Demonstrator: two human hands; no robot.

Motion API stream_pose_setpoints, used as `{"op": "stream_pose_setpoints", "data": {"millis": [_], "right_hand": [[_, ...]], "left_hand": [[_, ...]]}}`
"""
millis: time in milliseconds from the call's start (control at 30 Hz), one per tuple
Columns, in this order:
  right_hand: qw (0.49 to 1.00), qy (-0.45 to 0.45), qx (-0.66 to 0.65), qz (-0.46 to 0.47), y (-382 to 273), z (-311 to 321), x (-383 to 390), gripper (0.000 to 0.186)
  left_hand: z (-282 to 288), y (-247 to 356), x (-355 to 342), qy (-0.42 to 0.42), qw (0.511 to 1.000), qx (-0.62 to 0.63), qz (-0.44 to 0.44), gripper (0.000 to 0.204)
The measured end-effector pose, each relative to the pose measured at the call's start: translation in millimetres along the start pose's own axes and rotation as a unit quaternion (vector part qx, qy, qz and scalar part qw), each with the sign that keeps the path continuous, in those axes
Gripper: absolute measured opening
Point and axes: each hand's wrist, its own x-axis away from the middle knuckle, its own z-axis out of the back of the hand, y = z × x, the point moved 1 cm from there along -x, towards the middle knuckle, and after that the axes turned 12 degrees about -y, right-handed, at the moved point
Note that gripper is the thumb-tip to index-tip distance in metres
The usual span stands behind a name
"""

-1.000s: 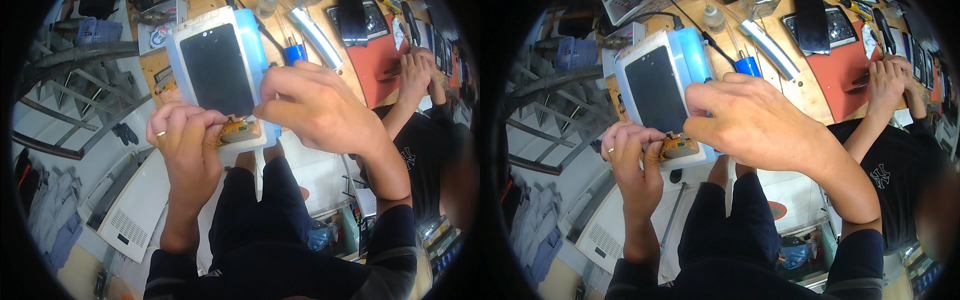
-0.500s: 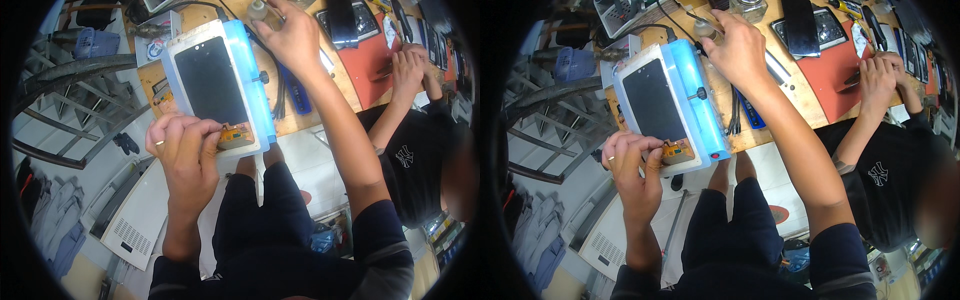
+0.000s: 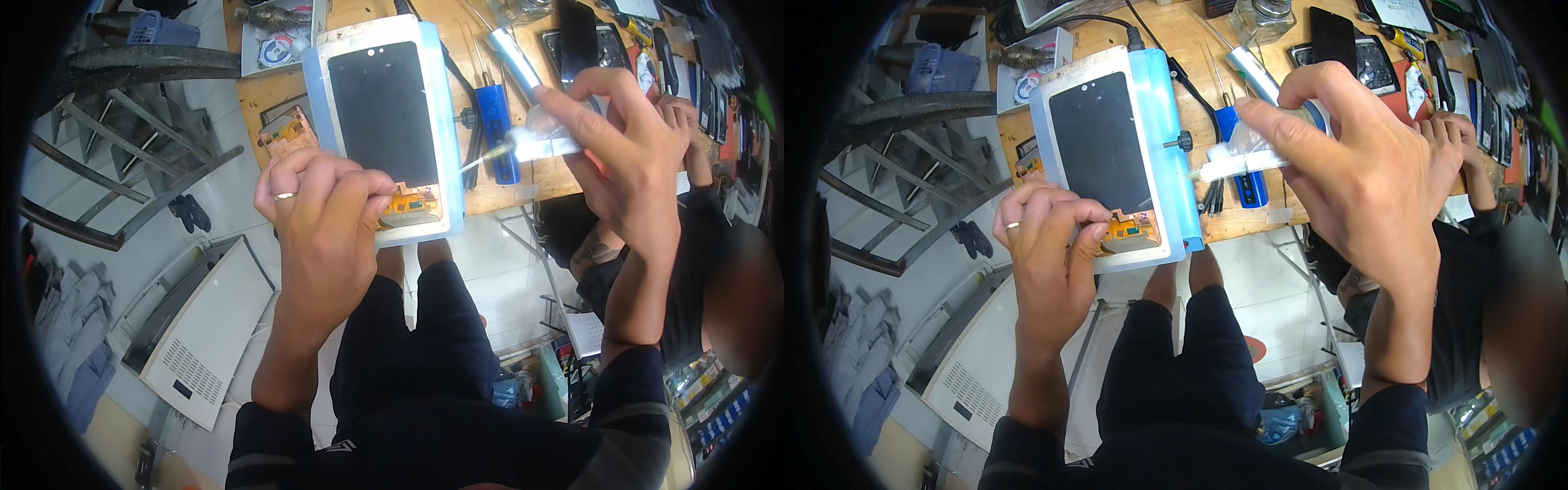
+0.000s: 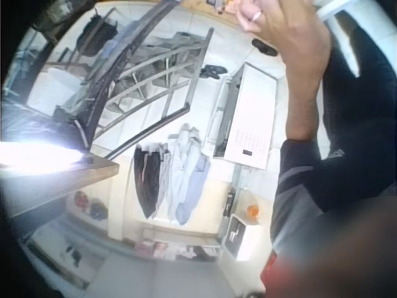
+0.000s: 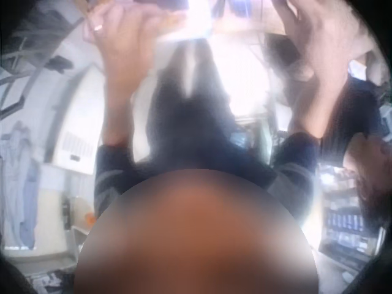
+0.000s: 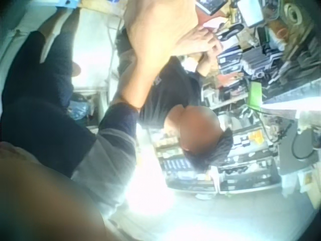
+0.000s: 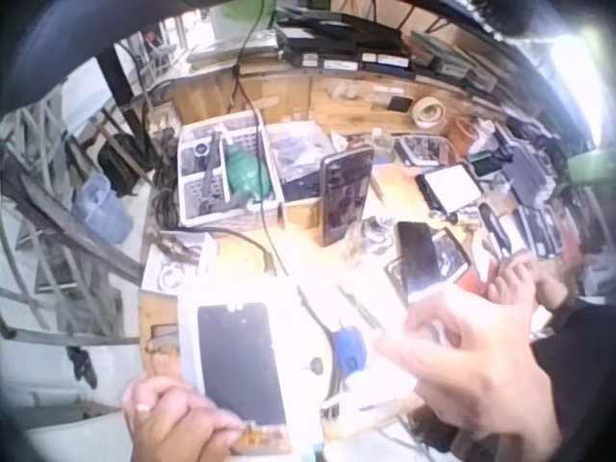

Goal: The person uses a metal spudger and tweezers to pry and lift a ribbon cable and small components from the bottom edge of a smartphone screen assembly held in a blue clamp. The person repeatedly adjusts the cable and repositions the phone while working on the internal connectors.

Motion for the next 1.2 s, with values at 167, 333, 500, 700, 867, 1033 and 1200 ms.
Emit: {"op": "stream_pose_setpoints", "data": {"millis": [167, 333, 500, 700, 867, 1033, 1200], "right_hand": [[0.994, 0.021, 0.091, 0.064, -13.4, 5.4, -20.0, 0.042], [0.991, 0.005, 0.102, 0.082, -17.0, -0.9, -28.3, 0.039], [0.992, -0.007, 0.077, 0.096, -23.2, -4.2, -33.2, 0.037], [0.992, -0.013, 0.086, 0.092, -22.7, -5.7, -33.9, 0.038], [0.994, -0.007, 0.079, 0.071, -22.6, -12.4, -37.9, 0.039], [0.994, -0.002, 0.064, 0.087, -24.1, -16.3, -42.5, 0.039], [0.993, 0.002, 0.06, 0.098, -24.1, -18.0, -45.4, 0.039]], "left_hand": [[0.2, -0.9, -1.7, 0.001, 1.0, 0.011, 0.0, 0.01], [0.9, -2.2, -1.7, -0.004, 1.0, 0.019, -0.001, 0.01], [0.0, -4.4, -2.6, -0.003, 1.0, 0.015, -0.011, 0.011], [0.5, -4.2, -3.0, 0.002, 1.0, 0.02, -0.015, 0.012], [1.7, -4.4, -2.1, -0.001, 1.0, 0.015, -0.017, 0.012], [2.2, -4.8, -1.8, -0.003, 1.0, 0.01, -0.02, 0.012], [2.0, -6.0, -2.0, -0.001, 1.0, 0.007, -0.026, 0.012]]}}
